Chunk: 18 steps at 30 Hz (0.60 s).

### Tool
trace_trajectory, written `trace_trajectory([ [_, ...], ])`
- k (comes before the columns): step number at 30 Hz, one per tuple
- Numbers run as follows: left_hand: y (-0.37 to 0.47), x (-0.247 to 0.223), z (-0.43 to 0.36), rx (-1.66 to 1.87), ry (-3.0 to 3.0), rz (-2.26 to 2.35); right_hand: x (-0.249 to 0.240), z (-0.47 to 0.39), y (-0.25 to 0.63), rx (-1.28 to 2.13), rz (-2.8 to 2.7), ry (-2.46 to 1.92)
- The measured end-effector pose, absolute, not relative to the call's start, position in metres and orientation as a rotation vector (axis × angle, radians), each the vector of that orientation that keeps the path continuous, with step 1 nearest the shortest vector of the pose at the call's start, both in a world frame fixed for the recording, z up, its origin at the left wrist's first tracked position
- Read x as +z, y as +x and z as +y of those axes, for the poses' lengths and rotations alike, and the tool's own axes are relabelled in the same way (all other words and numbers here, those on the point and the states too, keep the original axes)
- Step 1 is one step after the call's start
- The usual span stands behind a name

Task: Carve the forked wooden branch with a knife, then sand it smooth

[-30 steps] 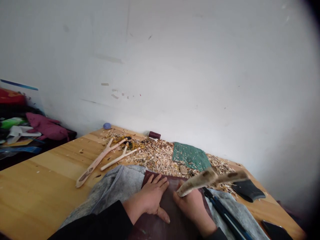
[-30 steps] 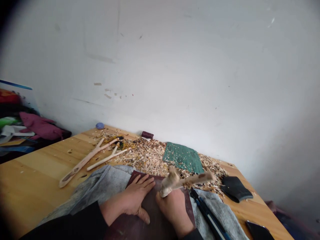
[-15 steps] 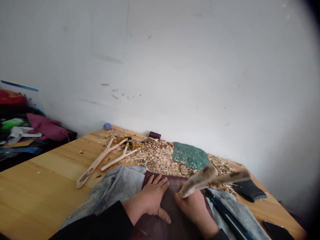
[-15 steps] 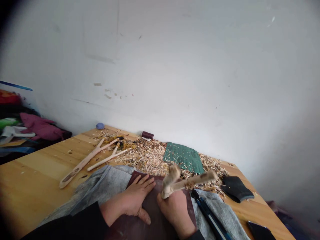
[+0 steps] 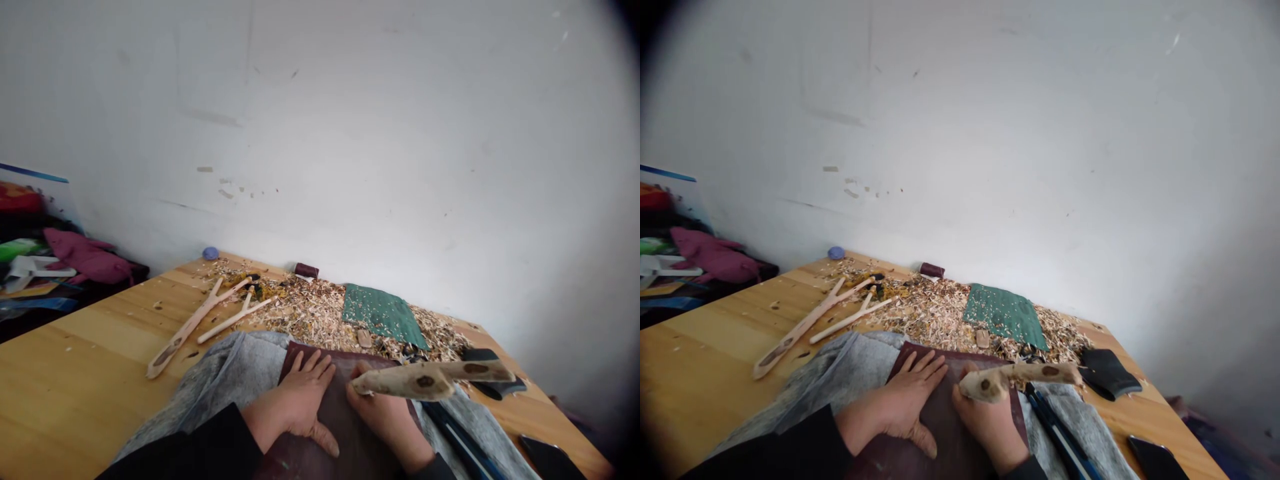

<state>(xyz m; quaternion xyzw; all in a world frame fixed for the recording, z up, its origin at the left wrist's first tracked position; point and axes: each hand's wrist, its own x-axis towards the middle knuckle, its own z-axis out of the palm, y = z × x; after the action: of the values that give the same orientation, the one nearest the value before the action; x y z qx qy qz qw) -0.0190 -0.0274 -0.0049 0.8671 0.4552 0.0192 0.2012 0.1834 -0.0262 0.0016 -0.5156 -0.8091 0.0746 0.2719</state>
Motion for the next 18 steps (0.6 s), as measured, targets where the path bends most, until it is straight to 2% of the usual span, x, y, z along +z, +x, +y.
trace_trajectory([
  [2,-0.02,-0.004,-0.028,0.075,2.42,1.26,0.006,-0.03,0.185,0.127,-2.26,-1.508],
  [5,-0.02,-0.004,-0.027,0.124,2.427,1.248,0.014,-0.041,0.18,0.202,-2.319,-1.566],
  [12,-0.019,-0.009,-0.023,0.093,2.382,1.247,0.016,-0.047,0.161,0.89,-2.131,-1.127],
  [14,-0.019,-0.01,-0.023,0.094,2.383,1.257,0.01,-0.04,0.162,0.99,-2.064,-1.057],
  [16,-0.019,-0.009,-0.023,0.083,2.394,1.265,0.003,-0.03,0.168,0.889,-2.059,-1.107],
  [18,-0.019,-0.009,-0.024,0.074,2.407,1.27,-0.002,-0.024,0.177,0.582,-2.093,-1.248],
])
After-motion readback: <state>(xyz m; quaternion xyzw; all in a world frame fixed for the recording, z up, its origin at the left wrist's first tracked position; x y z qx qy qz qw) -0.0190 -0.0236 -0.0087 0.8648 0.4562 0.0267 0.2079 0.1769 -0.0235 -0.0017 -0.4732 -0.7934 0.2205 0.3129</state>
